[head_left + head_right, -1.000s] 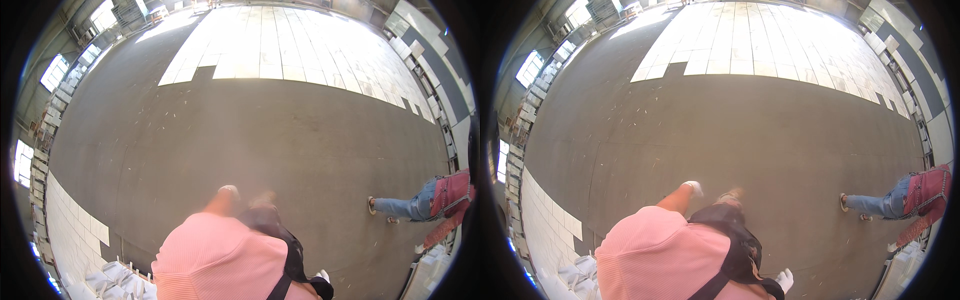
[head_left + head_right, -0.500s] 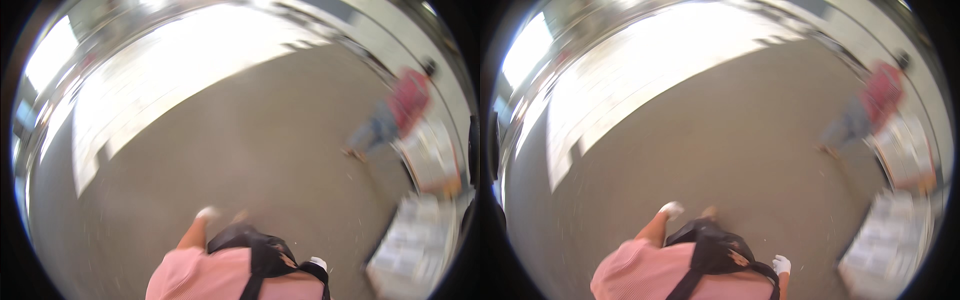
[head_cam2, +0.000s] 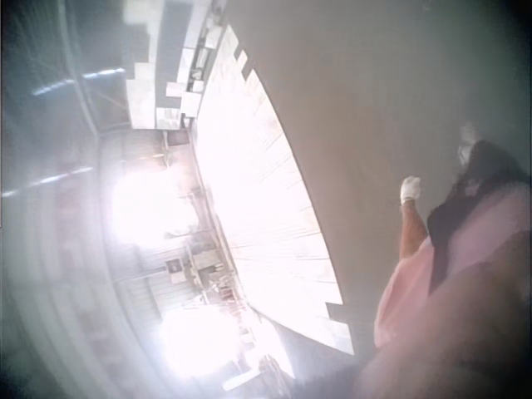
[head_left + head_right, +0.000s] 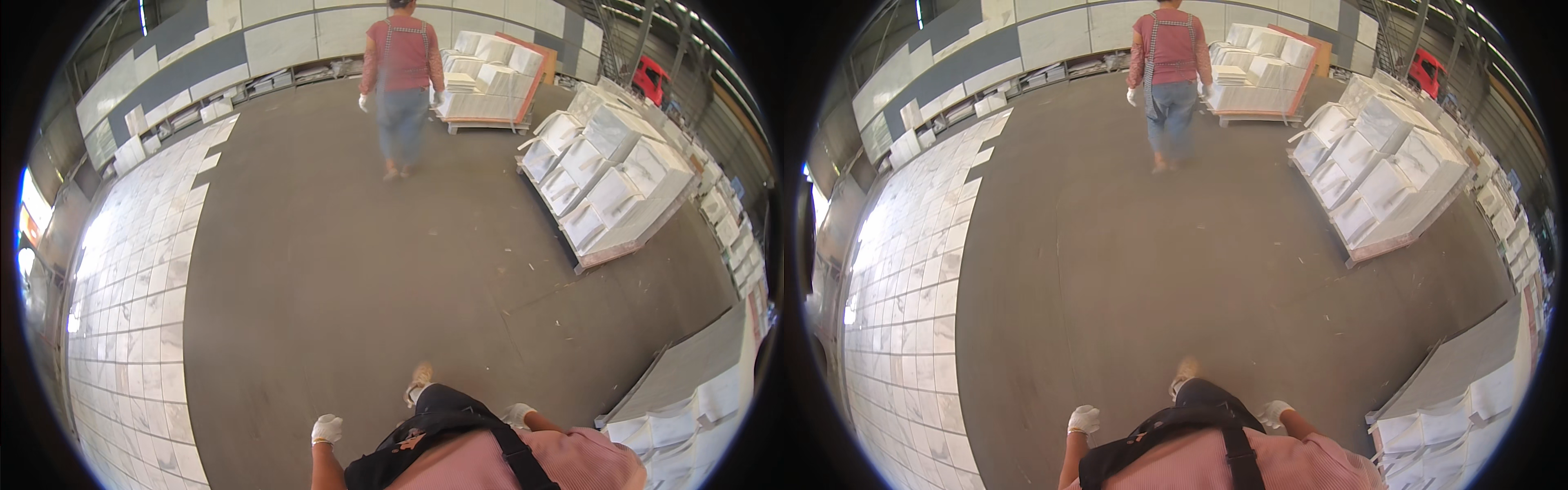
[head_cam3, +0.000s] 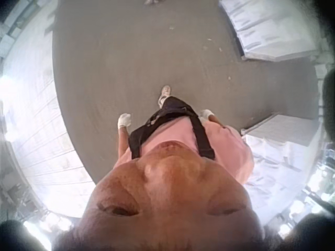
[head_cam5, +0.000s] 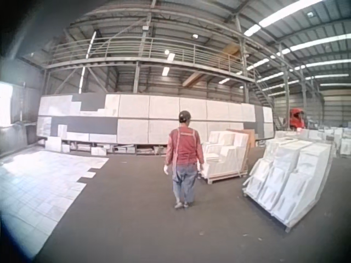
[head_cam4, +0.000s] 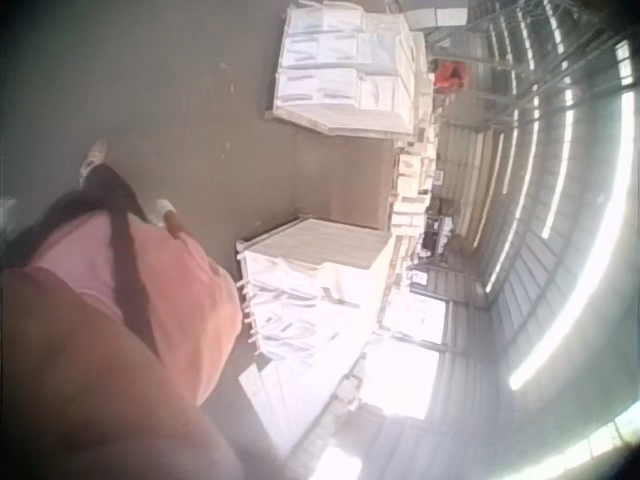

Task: The person picks up square tiles from stacks, carries them to a tiled floor area, and places them one by one into an expanding grid pattern. The person handles tiles with gloved hands and aligns them with existing tiles on the floor.

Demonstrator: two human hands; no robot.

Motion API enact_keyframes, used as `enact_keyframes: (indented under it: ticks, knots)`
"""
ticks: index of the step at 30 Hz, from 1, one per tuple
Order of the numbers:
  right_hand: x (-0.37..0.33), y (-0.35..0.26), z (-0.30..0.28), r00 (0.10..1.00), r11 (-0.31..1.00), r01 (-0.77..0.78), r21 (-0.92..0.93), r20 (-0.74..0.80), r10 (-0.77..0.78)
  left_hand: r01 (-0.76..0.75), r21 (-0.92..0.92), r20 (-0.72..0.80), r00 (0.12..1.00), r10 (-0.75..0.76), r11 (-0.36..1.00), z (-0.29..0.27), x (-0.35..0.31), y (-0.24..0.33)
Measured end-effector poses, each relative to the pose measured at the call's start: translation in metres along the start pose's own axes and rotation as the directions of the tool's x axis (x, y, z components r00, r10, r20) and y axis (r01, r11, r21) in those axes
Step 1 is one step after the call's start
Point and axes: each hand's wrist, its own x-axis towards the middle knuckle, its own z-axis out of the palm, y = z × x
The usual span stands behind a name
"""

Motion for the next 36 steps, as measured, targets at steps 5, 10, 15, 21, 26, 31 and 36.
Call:
enact_keyframes:
  ticks: [5,10,15,21,26,31,36]
  knots:
    - [0.028,-0.038,-0.095,0.996,0.999,-0.045,-0.002,-0.079,0.045,0.438,-0.898,0.313,0.680,-0.663,0.025,-0.034,0.092,0.002]
    - [0.017,-0.127,-0.258,0.938,0.948,-0.275,0.157,-0.172,0.301,0.209,-0.856,-0.005,0.911,-0.412,0.473,-0.076,0.120,-0.042]
    - [0.009,-0.227,-0.426,0.856,0.986,0.117,-0.122,-0.491,-0.162,0.543,0.039,0.253,0.807,-0.534,0.839,-0.130,0.131,-0.070]
    - [0.006,-0.304,-0.574,0.723,0.960,0.242,-0.144,-0.633,-0.277,0.612,0.182,0.359,0.687,-0.632,0.769,-0.179,0.207,-0.072]
    - [0.055,-0.295,-0.625,0.705,0.956,0.282,-0.075,-0.660,-0.260,0.569,0.273,0.408,0.662,-0.629,0.775,-0.214,0.311,-0.101]
    - [0.105,-0.229,-0.647,0.873,0.969,-0.003,-0.247,-0.473,-0.118,0.342,0.421,0.471,0.709,-0.525,0.840,-0.273,0.457,-0.156]
    - [0.085,-0.159,-0.627,0.964,0.980,-0.192,0.045,-0.176,0.197,0.001,0.534,0.470,0.831,-0.298,0.845,-0.375,0.663,-0.202]
